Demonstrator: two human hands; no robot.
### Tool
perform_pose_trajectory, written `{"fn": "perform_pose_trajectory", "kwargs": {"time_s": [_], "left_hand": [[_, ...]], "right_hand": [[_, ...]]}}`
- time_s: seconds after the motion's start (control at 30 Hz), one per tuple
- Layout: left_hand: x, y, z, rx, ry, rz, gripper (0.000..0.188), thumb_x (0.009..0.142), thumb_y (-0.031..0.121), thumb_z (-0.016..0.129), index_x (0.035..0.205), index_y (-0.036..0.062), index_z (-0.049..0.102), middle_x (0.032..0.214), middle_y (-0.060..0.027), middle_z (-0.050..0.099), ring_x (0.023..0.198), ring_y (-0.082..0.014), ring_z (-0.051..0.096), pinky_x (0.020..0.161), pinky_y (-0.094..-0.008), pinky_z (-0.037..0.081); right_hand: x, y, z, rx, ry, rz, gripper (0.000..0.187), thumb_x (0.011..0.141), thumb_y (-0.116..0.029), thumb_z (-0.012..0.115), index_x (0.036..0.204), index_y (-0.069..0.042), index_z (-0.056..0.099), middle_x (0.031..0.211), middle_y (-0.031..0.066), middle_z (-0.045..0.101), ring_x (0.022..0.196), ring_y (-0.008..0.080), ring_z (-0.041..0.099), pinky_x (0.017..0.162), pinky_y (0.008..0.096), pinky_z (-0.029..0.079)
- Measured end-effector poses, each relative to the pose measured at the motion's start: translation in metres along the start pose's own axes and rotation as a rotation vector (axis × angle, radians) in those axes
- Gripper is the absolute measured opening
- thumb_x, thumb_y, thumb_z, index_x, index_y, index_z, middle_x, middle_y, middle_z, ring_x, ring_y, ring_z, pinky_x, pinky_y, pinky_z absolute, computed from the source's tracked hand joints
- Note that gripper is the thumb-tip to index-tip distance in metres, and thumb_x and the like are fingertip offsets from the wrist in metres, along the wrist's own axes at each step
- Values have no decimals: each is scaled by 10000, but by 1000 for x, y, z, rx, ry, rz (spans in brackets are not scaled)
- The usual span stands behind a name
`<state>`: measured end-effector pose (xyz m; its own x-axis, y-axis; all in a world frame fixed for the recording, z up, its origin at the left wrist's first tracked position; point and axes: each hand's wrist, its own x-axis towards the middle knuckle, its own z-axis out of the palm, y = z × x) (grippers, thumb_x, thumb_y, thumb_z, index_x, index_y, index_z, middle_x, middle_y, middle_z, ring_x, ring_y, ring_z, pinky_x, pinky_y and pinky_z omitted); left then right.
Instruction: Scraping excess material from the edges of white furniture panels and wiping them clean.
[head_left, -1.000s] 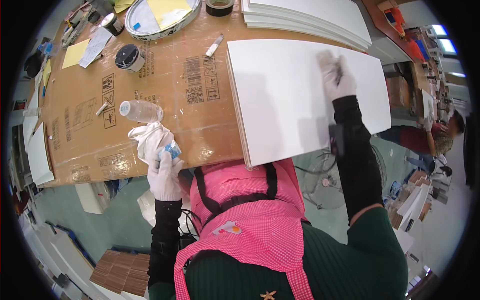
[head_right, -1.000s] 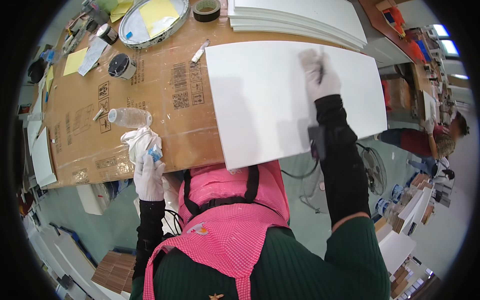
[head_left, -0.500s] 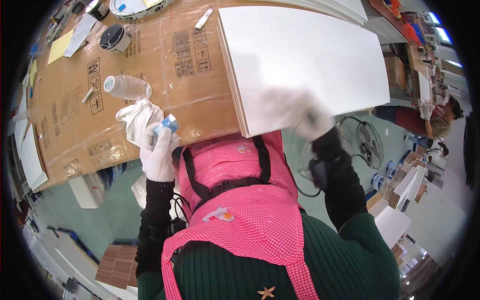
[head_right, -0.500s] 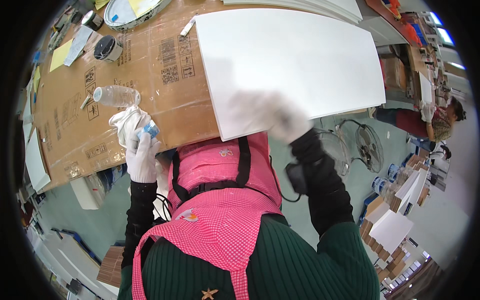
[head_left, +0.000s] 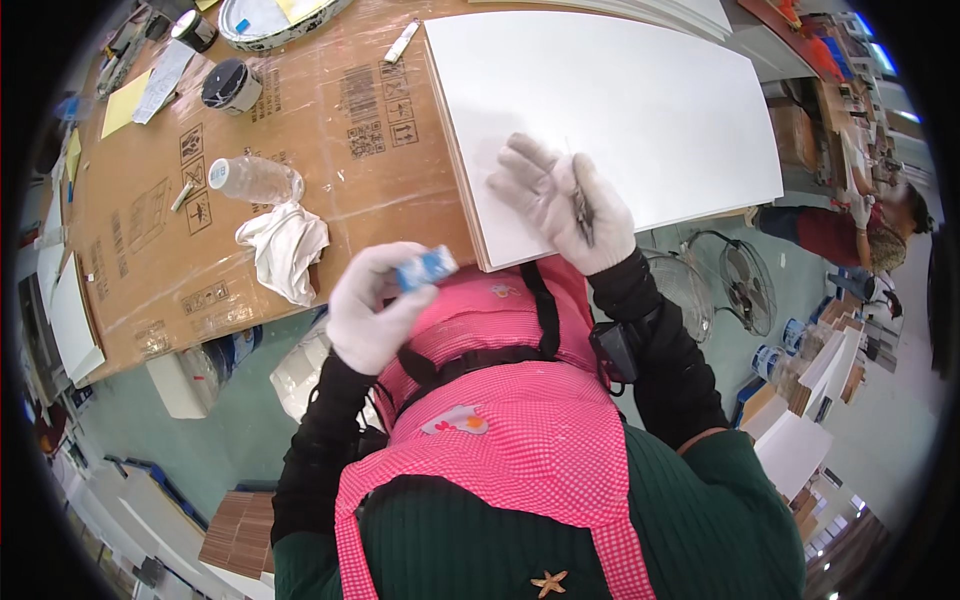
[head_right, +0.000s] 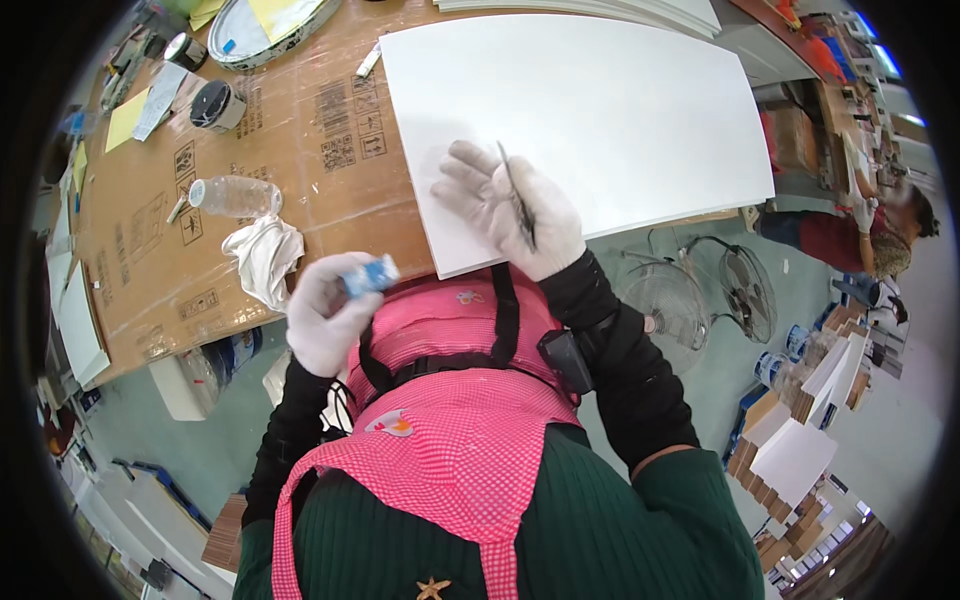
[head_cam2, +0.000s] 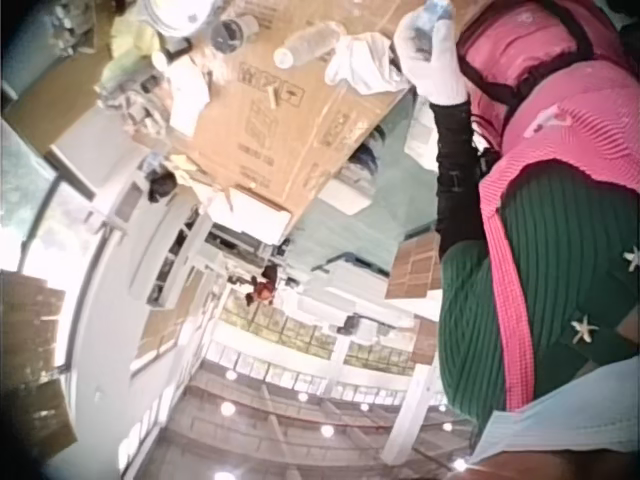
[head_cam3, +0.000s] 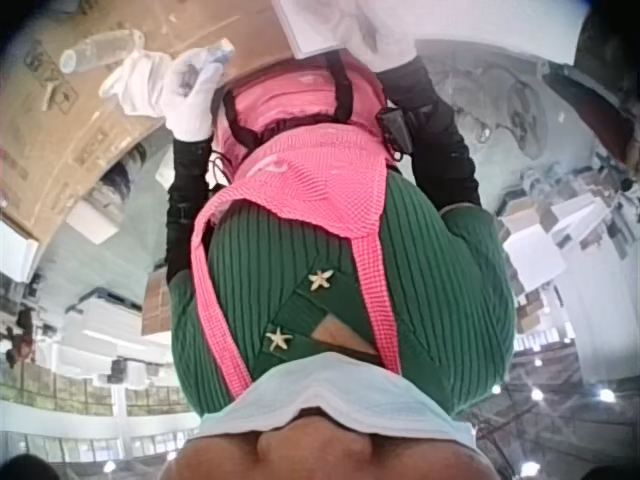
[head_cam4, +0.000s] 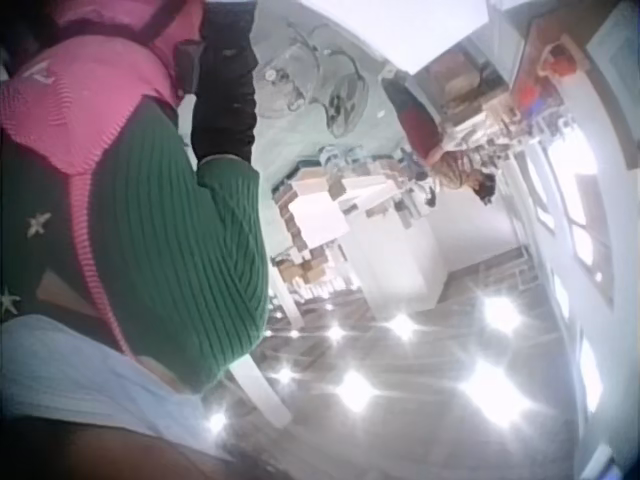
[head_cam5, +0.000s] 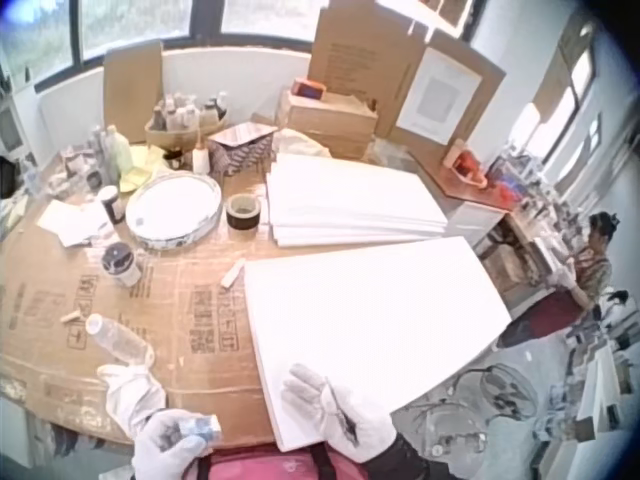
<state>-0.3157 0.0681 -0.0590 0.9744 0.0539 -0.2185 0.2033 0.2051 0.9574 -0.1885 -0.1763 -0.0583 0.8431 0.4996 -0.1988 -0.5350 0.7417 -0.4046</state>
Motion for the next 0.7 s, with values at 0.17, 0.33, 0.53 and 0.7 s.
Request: {"fn": "perform_pose_trajectory", "kwargs": {"time_s": [0.17, 0.33, 0.53, 0.7], "left_hand": [[-11, -9, 28, 550, -38, 442, 470, 701, -41, 831, 1096, 78, 606, 1123, -133, 687, 1040, -287, 677, 901, -363, 544], [-12, -32, 54, 569, 110, 494, 490, 702, -49, 824, 1122, 49, 590, 1125, -143, 680, 1043, -288, 671, 905, -367, 539], [-17, -38, 59, 560, 196, 351, 412, 745, -62, 791, 1123, 9, 644, 1163, -159, 652, 1082, -271, 653, 939, -365, 520], [-24, -56, 54, 491, 174, 406, 442, 771, -85, 778, 1167, 1, 604, 1225, -174, 609, 1101, -258, 648, 952, -359, 520]], "right_hand": [[13, -33, -9, -182, 30, 9, 396, 1110, -276, 355, 977, 19, 582, 1407, 229, 532, 1284, 368, 559, 1147, 504, 423], [17, -47, -22, -129, -24, -30, 426, 1105, -282, 379, 1250, 89, 531, 1360, 221, 565, 1228, 331, 587, 1137, 519, 427], [21, -49, -20, -124, -18, 77, 424, 1099, -276, 404, 1259, 92, 540, 1357, 228, 565, 1230, 321, 588, 1125, 524, 435], [20, -50, -25, -36, 34, 103, 384, 1098, -274, 417, 1075, 47, 627, 1367, 240, 559, 1229, 329, 591, 1105, 534, 451]]}}
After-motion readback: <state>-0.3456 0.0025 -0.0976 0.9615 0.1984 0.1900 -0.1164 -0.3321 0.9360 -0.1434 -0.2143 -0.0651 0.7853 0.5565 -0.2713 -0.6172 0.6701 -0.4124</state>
